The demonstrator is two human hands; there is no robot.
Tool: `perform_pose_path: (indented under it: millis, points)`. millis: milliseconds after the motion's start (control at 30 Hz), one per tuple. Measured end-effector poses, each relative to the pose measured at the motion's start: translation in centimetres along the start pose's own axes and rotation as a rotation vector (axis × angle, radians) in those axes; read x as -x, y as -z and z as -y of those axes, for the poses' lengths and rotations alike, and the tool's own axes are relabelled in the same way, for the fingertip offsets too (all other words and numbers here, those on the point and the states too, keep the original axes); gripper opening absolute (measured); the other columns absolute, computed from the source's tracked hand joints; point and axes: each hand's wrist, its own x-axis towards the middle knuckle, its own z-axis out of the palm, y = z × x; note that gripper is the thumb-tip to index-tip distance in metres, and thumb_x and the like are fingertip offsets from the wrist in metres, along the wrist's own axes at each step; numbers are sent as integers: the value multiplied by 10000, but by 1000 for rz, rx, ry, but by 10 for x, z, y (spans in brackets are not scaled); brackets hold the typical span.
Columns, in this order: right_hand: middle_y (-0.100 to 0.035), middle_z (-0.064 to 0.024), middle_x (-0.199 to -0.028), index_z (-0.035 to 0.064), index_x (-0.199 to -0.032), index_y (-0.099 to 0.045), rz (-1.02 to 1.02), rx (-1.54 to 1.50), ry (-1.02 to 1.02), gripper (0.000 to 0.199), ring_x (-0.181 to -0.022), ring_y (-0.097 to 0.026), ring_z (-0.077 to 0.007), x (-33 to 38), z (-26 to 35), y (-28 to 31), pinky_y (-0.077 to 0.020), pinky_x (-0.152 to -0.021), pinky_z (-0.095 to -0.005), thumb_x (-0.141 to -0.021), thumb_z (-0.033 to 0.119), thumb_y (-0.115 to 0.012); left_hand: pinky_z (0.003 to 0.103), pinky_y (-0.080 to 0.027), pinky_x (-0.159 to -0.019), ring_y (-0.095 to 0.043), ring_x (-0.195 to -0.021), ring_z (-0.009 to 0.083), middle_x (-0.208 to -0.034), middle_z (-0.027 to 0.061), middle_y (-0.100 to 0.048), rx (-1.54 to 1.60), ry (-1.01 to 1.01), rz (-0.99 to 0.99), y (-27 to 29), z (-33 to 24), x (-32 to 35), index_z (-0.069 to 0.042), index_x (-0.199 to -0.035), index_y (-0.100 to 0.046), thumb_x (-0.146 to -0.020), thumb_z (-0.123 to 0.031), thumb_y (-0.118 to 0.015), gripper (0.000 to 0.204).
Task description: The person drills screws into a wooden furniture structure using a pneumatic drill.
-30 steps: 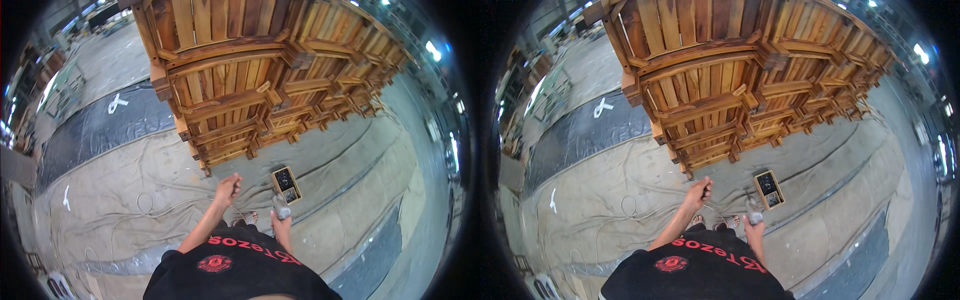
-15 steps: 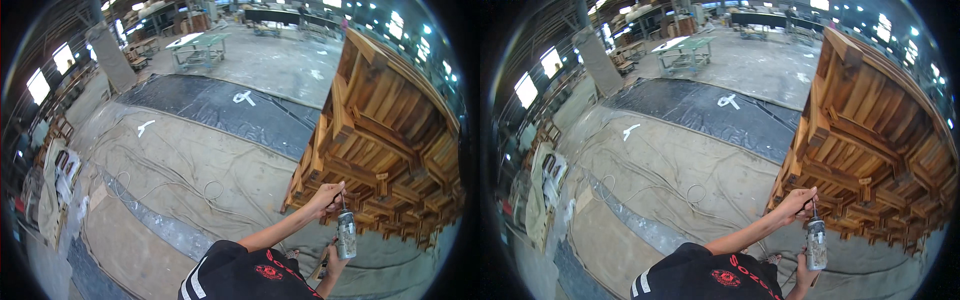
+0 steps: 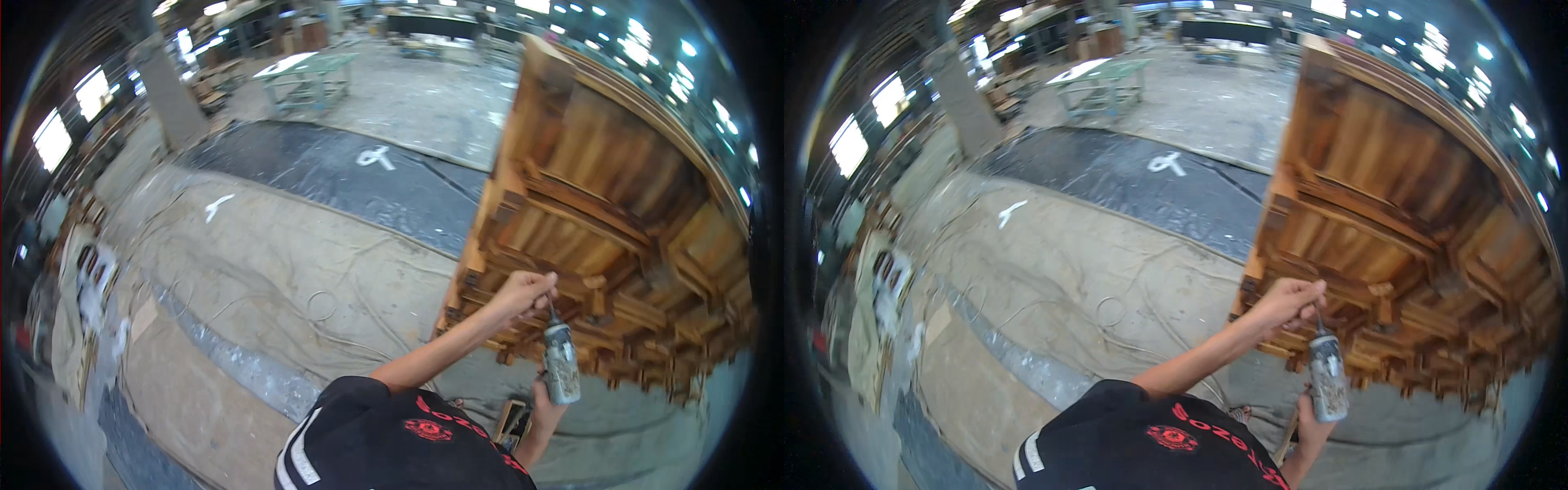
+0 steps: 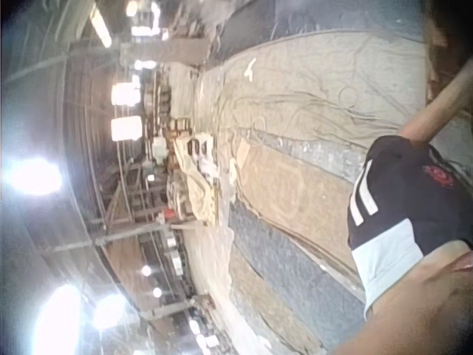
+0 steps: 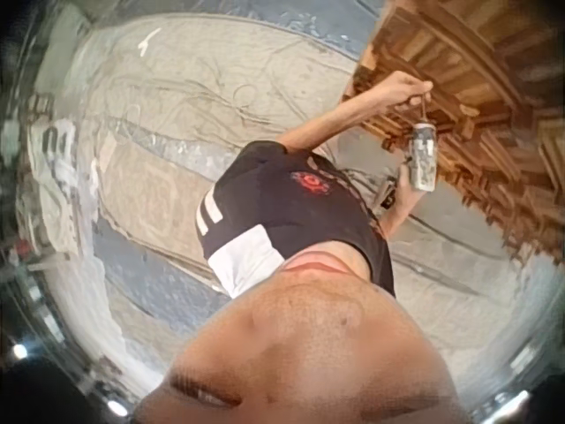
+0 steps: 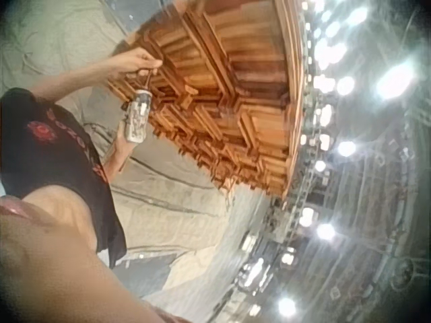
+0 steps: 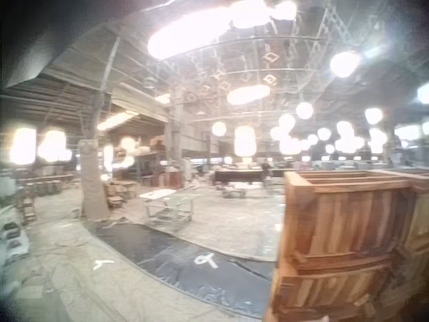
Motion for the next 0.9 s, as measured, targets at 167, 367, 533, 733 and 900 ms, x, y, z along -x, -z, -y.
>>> perform_pose_path:
  millis: [167, 367, 533, 733, 900]
  points:
    - [-636, -38, -942, 2, -1081, -603, -149, 17, 84, 343, -788, -587, -130, -11, -43, 44, -490, -700, -269, -746, -71, -589, 190, -248, -369, -343, -419, 33, -574, -46, -454, 68, -30, 48, -61, 11, -19, -29, -965, -599, -1001, -323, -509, 310]
    - [-659, -56, -848, 75, -956, -644, -140, 360, 307, 243, -751, -621, -202, -49, -63, 89, -492, -707, -347, -717, 45, -616, 195, -260, -371, -344, -428, 42, -575, -46, -434, 79, 18, 226, -121, 21, -62, -36, -1052, -583, -1010, -311, -484, 295]
    - [-659, -23, -729, 158, -762, -651, -358, 866, 131, 78, -695, -632, -244, -78, -95, 111, -477, -703, -380, -688, 178, -666, 198, -271, -373, -337, -424, 50, -564, -47, -397, 166, 135, 293, -157, 41, -86, -46, -1135, -544, -1024, -296, -452, 289]
    - [-680, -45, -746, 109, -805, -683, -339, 42, 216, 167, -646, -645, -227, -79, -96, 123, -484, -593, -366, -644, 114, -731, 221, -299, -395, -391, -471, 76, -632, -29, -441, 374, 370, 152, -146, 81, -106, -60, -1082, -533, -1034, -347, -399, 320]
    - [-699, -68, -797, 78, -867, -701, -326, 82, 192, 214, -713, -662, -237, -76, -105, 130, -493, -647, -352, -658, 104, -738, 261, -386, -490, -498, -645, 163, -803, 89, -549, 421, 391, -119, -96, 130, -134, 23, -1031, -517, -923, -165, -440, 231]
